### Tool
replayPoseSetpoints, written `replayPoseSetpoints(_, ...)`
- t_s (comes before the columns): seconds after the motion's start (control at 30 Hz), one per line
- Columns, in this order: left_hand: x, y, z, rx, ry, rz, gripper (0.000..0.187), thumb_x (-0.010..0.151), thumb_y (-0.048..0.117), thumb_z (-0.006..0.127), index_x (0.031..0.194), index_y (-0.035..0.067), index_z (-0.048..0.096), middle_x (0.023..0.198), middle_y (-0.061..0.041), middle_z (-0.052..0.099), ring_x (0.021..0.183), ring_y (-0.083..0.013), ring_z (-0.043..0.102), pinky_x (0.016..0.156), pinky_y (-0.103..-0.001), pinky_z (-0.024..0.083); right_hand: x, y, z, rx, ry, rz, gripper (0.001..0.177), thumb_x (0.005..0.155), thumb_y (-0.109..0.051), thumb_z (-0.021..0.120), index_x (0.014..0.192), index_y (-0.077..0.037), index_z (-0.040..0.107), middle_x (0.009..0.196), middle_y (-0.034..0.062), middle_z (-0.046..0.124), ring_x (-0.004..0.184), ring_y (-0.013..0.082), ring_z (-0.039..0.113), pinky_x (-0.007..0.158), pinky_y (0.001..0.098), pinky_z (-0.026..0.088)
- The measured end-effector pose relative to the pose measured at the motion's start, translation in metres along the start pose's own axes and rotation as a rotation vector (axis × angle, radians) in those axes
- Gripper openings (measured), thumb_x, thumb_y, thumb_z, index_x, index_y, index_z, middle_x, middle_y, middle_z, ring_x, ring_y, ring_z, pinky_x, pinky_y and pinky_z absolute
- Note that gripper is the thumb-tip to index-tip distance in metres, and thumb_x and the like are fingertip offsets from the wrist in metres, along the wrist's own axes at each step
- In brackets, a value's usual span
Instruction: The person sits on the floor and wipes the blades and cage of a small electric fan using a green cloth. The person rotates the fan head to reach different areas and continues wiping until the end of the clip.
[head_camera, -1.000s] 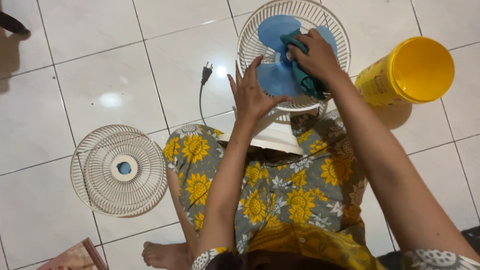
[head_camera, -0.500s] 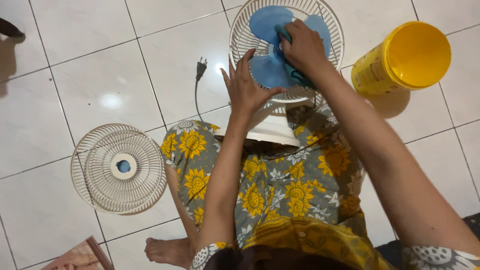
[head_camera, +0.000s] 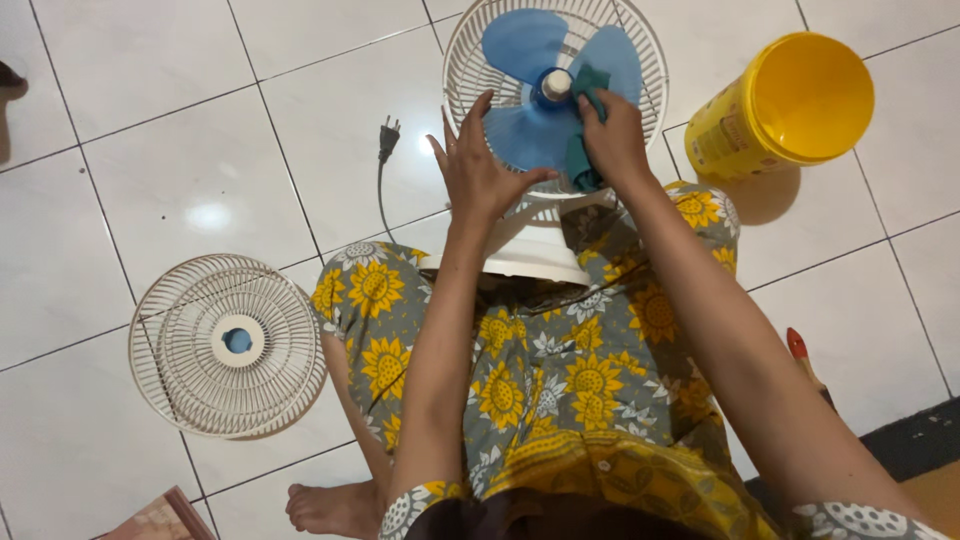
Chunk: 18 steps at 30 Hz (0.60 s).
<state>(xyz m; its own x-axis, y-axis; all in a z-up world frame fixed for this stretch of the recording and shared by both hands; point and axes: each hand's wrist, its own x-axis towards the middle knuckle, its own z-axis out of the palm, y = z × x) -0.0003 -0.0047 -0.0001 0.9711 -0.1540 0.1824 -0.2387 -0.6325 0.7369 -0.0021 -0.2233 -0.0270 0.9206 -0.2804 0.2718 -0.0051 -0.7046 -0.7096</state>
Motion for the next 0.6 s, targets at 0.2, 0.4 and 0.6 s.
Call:
replayPoseSetpoints(0.2, 0.0, -0.001, 0.0, -0.05, -0.025, 0.001, 0.136, 0.039, 0.059, 0.101, 0.15, 0.015, 0.037, 0.144, -0.01, 0.059, 0.139, -0.0331, 0.05, 0.12, -0.071, 0.006, -0.006, -0.024, -0.022, 0.125, -0.22, 0.301, 0.037, 0.099, -0.031, 0.062, 0.111, 0.003, 0.072, 0.089, 0.0187, 0.073, 0.082, 0.0291, 0.071, 0.076, 0.0365, 0.052)
replayPoseSetpoints(0.4, 0.0, -0.006, 0.004, -0.027, -0.018, 0.019, 0.133, 0.041, 0.064, 0.1, 0.15, 0.015, 0.04, 0.141, -0.01, 0.062, 0.137, -0.0334, 0.052, 0.121, -0.072, 0.005, 0.007, -0.02, -0.017, 0.345, -0.427, 0.609, 0.043, 0.102, -0.039, 0.058, 0.107, 0.002, 0.071, 0.093, 0.0103, 0.073, 0.079, 0.0181, 0.069, 0.075, 0.0308, 0.053)
replayPoseSetpoints(0.6, 0.0, -0.006, 0.001, -0.05, -0.002, 0.042, 0.13, 0.041, 0.069, 0.097, 0.146, 0.012, 0.046, 0.14, -0.011, 0.062, 0.136, -0.035, 0.052, 0.12, -0.071, 0.006, 0.023, -0.007, -0.004, 0.695, -0.496, 0.97, 0.038, 0.098, -0.038, 0.06, 0.114, -0.005, 0.069, 0.101, 0.011, 0.074, 0.081, 0.0182, 0.073, 0.071, 0.0318, 0.06)
